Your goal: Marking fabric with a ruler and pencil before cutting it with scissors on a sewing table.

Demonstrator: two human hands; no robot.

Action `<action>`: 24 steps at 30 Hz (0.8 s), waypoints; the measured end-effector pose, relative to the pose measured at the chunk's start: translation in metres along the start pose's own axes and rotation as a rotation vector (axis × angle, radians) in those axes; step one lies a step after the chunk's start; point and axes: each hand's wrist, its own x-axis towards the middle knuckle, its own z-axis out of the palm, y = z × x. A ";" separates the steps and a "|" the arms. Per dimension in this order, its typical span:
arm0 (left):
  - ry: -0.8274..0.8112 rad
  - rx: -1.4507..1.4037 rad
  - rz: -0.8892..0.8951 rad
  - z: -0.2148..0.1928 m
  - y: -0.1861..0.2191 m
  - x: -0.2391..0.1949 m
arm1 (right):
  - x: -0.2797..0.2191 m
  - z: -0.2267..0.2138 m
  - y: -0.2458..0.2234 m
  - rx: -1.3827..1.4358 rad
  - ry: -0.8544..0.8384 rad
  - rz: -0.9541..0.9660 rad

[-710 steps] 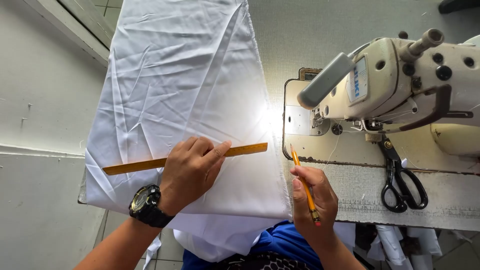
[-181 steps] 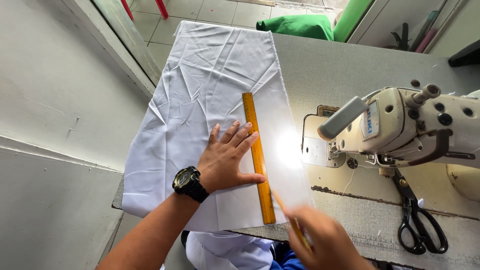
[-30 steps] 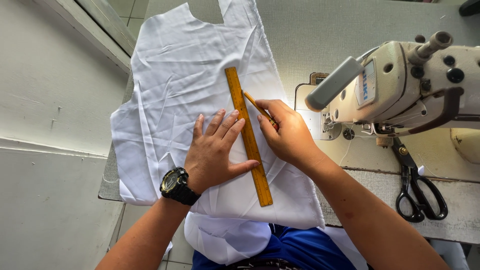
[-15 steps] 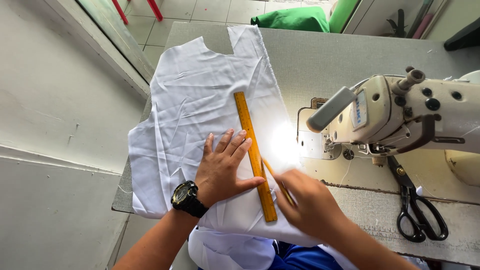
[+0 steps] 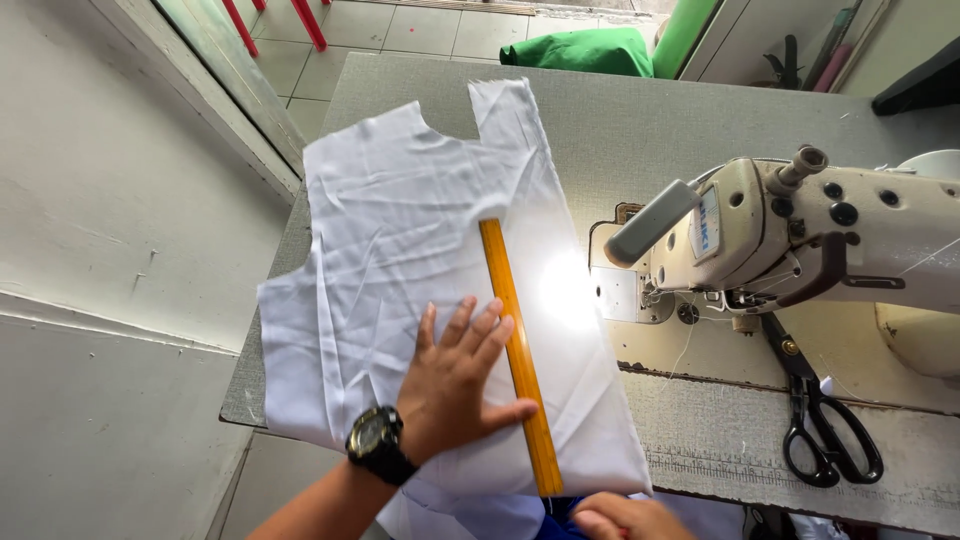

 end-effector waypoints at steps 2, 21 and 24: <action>0.021 -0.006 0.013 0.000 0.010 -0.010 | 0.022 0.027 0.005 0.202 -0.033 -0.111; 0.012 0.168 -0.106 -0.003 -0.006 -0.026 | -0.008 0.031 -0.032 0.848 -0.102 -0.247; 0.020 0.135 -0.030 -0.011 0.002 -0.023 | -0.005 0.037 -0.037 0.860 -0.135 -0.254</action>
